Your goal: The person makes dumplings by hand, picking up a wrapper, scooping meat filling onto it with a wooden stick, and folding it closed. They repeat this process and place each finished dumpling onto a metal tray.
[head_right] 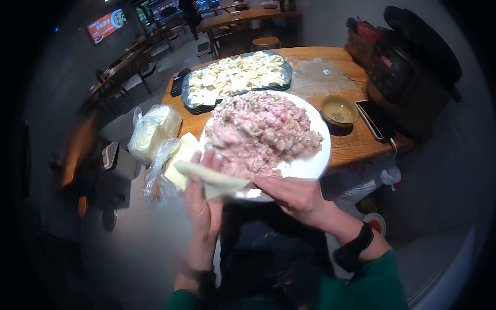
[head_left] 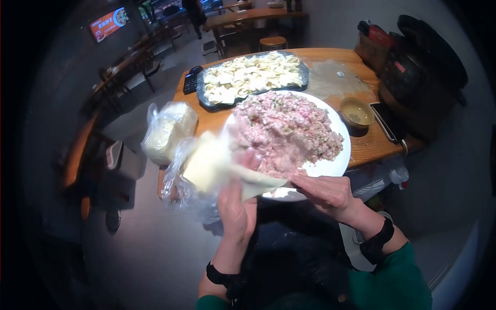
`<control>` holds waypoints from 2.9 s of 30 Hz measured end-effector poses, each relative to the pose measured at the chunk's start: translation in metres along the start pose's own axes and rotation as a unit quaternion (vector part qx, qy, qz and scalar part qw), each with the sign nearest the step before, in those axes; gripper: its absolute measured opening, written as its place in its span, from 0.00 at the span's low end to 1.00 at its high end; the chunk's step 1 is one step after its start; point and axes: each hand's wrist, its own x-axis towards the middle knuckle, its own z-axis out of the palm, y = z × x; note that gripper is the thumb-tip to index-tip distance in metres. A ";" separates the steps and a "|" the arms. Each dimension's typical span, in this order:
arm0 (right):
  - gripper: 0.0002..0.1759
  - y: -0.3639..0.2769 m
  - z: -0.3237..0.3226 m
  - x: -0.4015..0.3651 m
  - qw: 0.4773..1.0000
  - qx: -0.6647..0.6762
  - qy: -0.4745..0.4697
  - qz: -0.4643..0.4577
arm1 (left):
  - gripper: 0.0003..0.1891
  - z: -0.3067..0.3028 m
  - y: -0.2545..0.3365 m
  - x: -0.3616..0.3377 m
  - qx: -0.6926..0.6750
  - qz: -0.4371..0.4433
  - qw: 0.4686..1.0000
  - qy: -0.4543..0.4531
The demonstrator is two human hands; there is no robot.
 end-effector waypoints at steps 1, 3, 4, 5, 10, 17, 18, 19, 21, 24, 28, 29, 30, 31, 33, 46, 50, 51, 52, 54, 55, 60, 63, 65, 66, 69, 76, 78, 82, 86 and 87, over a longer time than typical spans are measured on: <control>0.19 0.009 -0.011 -0.007 1.000 -0.012 -0.022 0.002 | 0.32 -0.004 -0.002 0.003 0.012 0.006 0.999 0.044; 0.19 0.037 -0.038 -0.023 0.992 -0.110 -0.056 0.006 | 0.30 -0.012 0.000 0.008 0.019 -0.006 0.998 0.055; 0.17 0.056 -0.050 -0.029 0.987 -0.152 -0.039 0.031 | 0.29 -0.015 -0.001 0.010 0.034 -0.006 0.996 0.083; 0.14 0.072 -0.065 -0.028 0.976 -0.199 -0.037 0.086 | 0.29 -0.017 -0.003 0.013 0.032 -0.019 0.997 0.065; 0.03 0.163 -0.115 -0.023 0.893 -0.406 -0.094 0.168 | 0.18 -0.004 -0.018 0.012 0.005 -0.064 0.992 0.111; 0.08 0.131 -0.092 -0.004 0.951 -0.115 0.000 0.287 | 0.17 -0.002 -0.030 0.012 0.195 -0.119 0.973 0.035; 0.09 0.105 -0.083 -0.002 0.941 0.051 0.003 0.333 | 0.17 -0.001 -0.031 0.013 0.198 -0.117 0.972 0.044; 0.09 0.075 -0.072 -0.001 0.916 0.155 -0.034 0.369 | 0.17 0.002 -0.033 0.015 0.192 -0.111 0.974 0.037; 0.10 0.035 -0.049 -0.005 0.901 0.231 -0.073 0.359 | 0.18 0.005 -0.032 0.016 0.187 -0.109 0.976 0.025; 0.08 0.035 -0.022 -0.010 0.860 0.254 -0.072 0.437 | 0.18 0.002 -0.030 0.014 0.374 -0.078 0.924 -0.013; 0.09 0.017 -0.007 -0.012 0.854 0.326 0.019 0.404 | 0.20 0.001 -0.032 0.010 0.153 -0.106 0.982 0.012; 0.15 0.002 0.002 -0.012 0.828 0.365 0.017 0.426 | 0.21 0.004 -0.032 0.006 0.053 -0.106 0.993 0.027; 0.19 -0.009 0.010 -0.011 0.843 0.355 -0.002 0.404 | 0.21 0.005 -0.033 0.004 0.050 -0.106 0.993 0.028; 0.23 -0.019 0.018 -0.011 0.856 0.345 -0.020 0.383 | 0.21 0.006 -0.035 0.002 -0.046 -0.106 0.993 0.029; 0.21 -0.028 0.039 -0.012 0.841 0.366 0.032 0.398 | 0.21 0.008 -0.036 -0.004 -0.140 -0.106 0.984 0.030; 0.24 -0.018 0.037 0.021 0.983 0.177 0.042 0.022 | 0.05 -0.014 -0.007 -0.025 0.485 0.105 0.867 0.045; 0.16 -0.003 0.034 0.034 0.996 0.007 -0.077 -0.042 | 0.12 -0.027 0.003 -0.013 0.650 0.311 0.683 -0.118; 0.11 0.003 0.036 0.040 0.991 -0.031 -0.121 -0.040 | 0.13 -0.031 0.004 -0.010 0.655 0.294 0.684 -0.126; 0.09 0.006 0.038 0.045 0.993 -0.003 -0.110 -0.053 | 0.14 -0.035 0.007 -0.007 0.654 0.287 0.688 -0.128; 0.09 0.011 0.045 0.065 0.991 -0.009 -0.130 -0.032 | 0.15 -0.045 0.010 -0.003 0.654 0.281 0.690 -0.131; 0.08 0.015 0.049 0.079 0.989 -0.013 -0.149 -0.009 | 0.17 -0.054 0.008 -0.001 0.669 0.295 0.677 -0.084; 0.33 0.073 0.065 0.184 0.964 0.146 -0.001 0.222 | 0.24 -0.081 0.026 -0.006 0.666 0.265 0.697 0.004; 0.31 0.088 0.061 0.190 0.972 0.081 -0.004 0.223 | 0.20 -0.096 0.030 -0.019 0.648 0.250 0.719 0.008; 0.21 0.068 0.034 0.168 0.963 0.087 -0.113 0.230 | 0.16 -0.108 0.032 -0.032 0.618 0.222 0.754 0.003; 0.16 0.063 0.022 0.153 0.969 0.046 -0.136 0.201 | 0.12 -0.115 0.032 -0.039 0.589 0.195 0.784 -0.004; 0.09 0.049 -0.025 0.109 0.978 -0.057 -0.192 0.054 | 0.06 -0.132 0.029 -0.057 0.496 0.085 0.864 0.020; 0.02 0.016 -0.061 0.057 0.904 -0.178 -0.386 0.043 | 0.12 -0.119 -0.001 -0.050 0.455 -0.026 0.889 -0.043; 0.02 0.030 -0.034 0.037 0.910 -0.178 -0.374 0.023 | 0.16 -0.102 -0.011 -0.041 0.449 -0.031 0.888 -0.099; 0.03 0.038 -0.018 0.017 0.952 -0.093 -0.282 0.068 | 0.16 -0.062 -0.009 -0.029 0.384 -0.075 0.911 -0.133; 0.14 0.022 -0.034 0.018 0.973 -0.107 -0.191 0.078 | 0.28 -0.029 0.002 -0.002 0.139 -0.134 0.980 -0.047; 0.16 0.019 -0.037 0.024 0.979 -0.111 -0.154 0.071 | 0.29 -0.025 0.003 0.007 0.036 -0.120 0.991 -0.055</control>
